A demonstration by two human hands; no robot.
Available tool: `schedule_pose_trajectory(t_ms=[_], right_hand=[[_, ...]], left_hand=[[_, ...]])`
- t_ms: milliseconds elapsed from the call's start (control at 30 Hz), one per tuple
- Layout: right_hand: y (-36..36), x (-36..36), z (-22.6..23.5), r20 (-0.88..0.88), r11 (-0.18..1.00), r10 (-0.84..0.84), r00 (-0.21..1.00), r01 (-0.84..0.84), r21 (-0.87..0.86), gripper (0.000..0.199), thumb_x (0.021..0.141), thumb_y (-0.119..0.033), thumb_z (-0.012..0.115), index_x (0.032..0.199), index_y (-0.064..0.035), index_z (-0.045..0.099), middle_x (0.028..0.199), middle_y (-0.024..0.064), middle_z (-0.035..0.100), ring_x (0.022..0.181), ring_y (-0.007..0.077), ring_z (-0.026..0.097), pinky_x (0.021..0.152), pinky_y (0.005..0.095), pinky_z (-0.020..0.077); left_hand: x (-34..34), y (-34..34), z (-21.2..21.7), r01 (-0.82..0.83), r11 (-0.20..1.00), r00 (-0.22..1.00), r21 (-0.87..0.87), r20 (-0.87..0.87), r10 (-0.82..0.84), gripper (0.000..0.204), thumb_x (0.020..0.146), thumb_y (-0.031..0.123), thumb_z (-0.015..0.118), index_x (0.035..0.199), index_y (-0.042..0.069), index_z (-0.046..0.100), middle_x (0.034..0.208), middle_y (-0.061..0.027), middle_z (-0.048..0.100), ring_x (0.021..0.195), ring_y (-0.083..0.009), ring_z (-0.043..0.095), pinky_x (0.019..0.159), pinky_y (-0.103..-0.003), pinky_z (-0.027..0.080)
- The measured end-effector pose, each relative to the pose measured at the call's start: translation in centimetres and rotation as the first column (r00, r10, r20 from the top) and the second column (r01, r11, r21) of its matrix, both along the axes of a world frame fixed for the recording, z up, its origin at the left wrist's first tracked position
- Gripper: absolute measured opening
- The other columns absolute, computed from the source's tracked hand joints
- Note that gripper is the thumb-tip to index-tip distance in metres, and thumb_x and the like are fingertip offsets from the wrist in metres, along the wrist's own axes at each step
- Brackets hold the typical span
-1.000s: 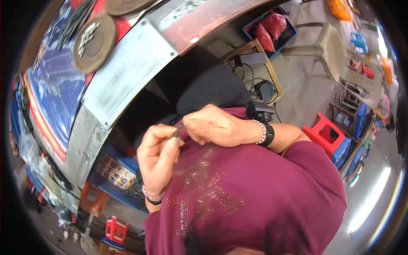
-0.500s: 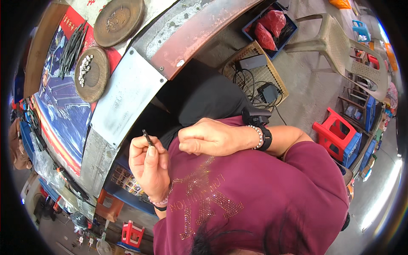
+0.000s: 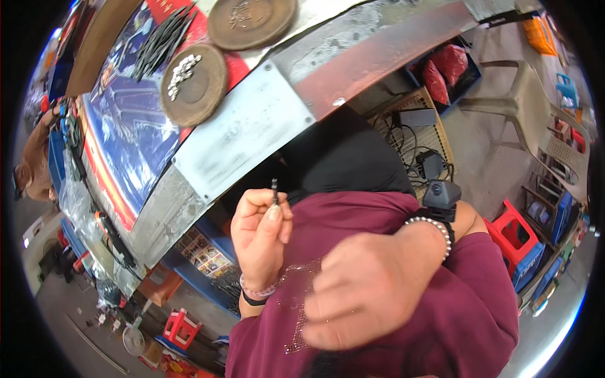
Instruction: The person repeatedly picks thin black rods from a blue bin, inserts small white beads onto them, and uses pliers to crimp or bend the rod ends. The person places finished components into small round trays on the table. The process is repeated multiple times throughout the clip.
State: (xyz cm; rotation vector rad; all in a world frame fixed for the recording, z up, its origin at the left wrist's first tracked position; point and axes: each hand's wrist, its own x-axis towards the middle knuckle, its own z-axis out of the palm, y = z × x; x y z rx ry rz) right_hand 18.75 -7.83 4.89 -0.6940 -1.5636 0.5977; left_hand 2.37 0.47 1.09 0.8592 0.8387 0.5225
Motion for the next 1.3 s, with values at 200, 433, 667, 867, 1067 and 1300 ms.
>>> schedule_pose_trajectory(t_ms=[200, 433, 667, 867, 1067, 1300], right_hand=[[2.1, -0.6, 3.6, -0.133, 0.957, 0.290, 0.948, -0.285, 0.057, 0.022, 0.084, -0.015, 0.056, 0.101, -0.0014, 0.058, 0.071, 0.0085, 0.052, 0.052, 0.0208, 0.054, 0.041, 0.0292, 0.0426], [2.3, 0.0, 4.9, -0.117, 0.967, 0.246, 0.962, -0.252, -0.036, 0.031, 0.082, -0.011, 0.059, 0.110, 0.0039, 0.058, 0.074, 0.0102, 0.058, 0.055, 0.0202, 0.057, 0.044, 0.0279, 0.0422], [5.4, 11.5, 1.4, 0.534, 0.500, -0.671, 0.515, 0.846, -0.187, 0.022, 0.087, -0.012, 0.061, 0.105, 0.0008, 0.059, 0.094, 0.0085, 0.062, 0.083, 0.0179, 0.060, 0.075, 0.0269, 0.0460], [10.4, 22.1, -6.8, 0.819, 0.360, -0.574, -0.006, 0.897, 0.259, 0.046, 0.089, -0.035, 0.061, 0.119, -0.0016, 0.052, 0.107, 0.0228, 0.060, 0.100, 0.0369, 0.058, 0.086, 0.0441, 0.0460], [12.3, 23.5, -8.1, 0.906, 0.337, -0.397, -0.149, 0.894, 0.294, 0.034, 0.091, -0.034, 0.058, 0.098, -0.0014, 0.056, 0.095, 0.0216, 0.060, 0.089, 0.0386, 0.058, 0.076, 0.0473, 0.0470], [5.9, 20.8, -4.9, -0.577, 0.769, -0.515, 0.634, 0.045, -0.638, 0.035, 0.092, -0.042, 0.059, 0.092, -0.0064, 0.058, 0.114, 0.0139, 0.058, 0.095, 0.0228, 0.057, 0.077, 0.0318, 0.0464]], left_hand=[[-0.4, -0.1, -0.2, -0.020, 0.999, 0.999, -0.041, 0.038, 0.021, 0.014, 0.093, 0.006, 0.055, 0.103, -0.003, 0.053, 0.083, -0.0083, 0.058, 0.056, -0.0061, 0.044, 0.052, -0.018, 0.036], [-1.3, 0.4, -0.3, -0.051, 0.997, 0.997, -0.059, 0.056, 0.055, 0.017, 0.092, 0.009, 0.058, 0.104, -0.001, 0.054, 0.083, -0.0087, 0.057, 0.055, -0.0076, 0.042, 0.050, -0.018, 0.035], [-2.6, 0.6, -0.4, -0.082, 0.995, 0.987, -0.053, 0.133, 0.089, 0.014, 0.093, 0.007, 0.056, 0.103, -0.001, 0.054, 0.084, -0.0089, 0.058, 0.057, -0.0078, 0.044, 0.052, -0.018, 0.036], [-3.1, 0.9, -0.3, -0.128, 0.991, 0.980, 0.025, 0.157, 0.123, 0.014, 0.094, 0.007, 0.053, 0.105, -0.002, 0.053, 0.085, -0.0081, 0.058, 0.058, -0.0073, 0.044, 0.053, -0.019, 0.036], [-5.1, 2.2, 0.2, -0.340, 0.924, 0.932, 0.175, 0.193, 0.306, 0.014, 0.095, 0.008, 0.052, 0.106, -0.002, 0.053, 0.085, -0.0059, 0.058, 0.060, -0.0071, 0.048, 0.055, -0.019, 0.039], [-8.1, 5.0, 0.0, -0.495, 0.808, 0.868, 0.318, 0.226, 0.443, 0.017, 0.096, 0.009, 0.052, 0.109, -0.001, 0.054, 0.089, -0.0049, 0.059, 0.069, -0.0078, 0.054, 0.065, -0.021, 0.045]])
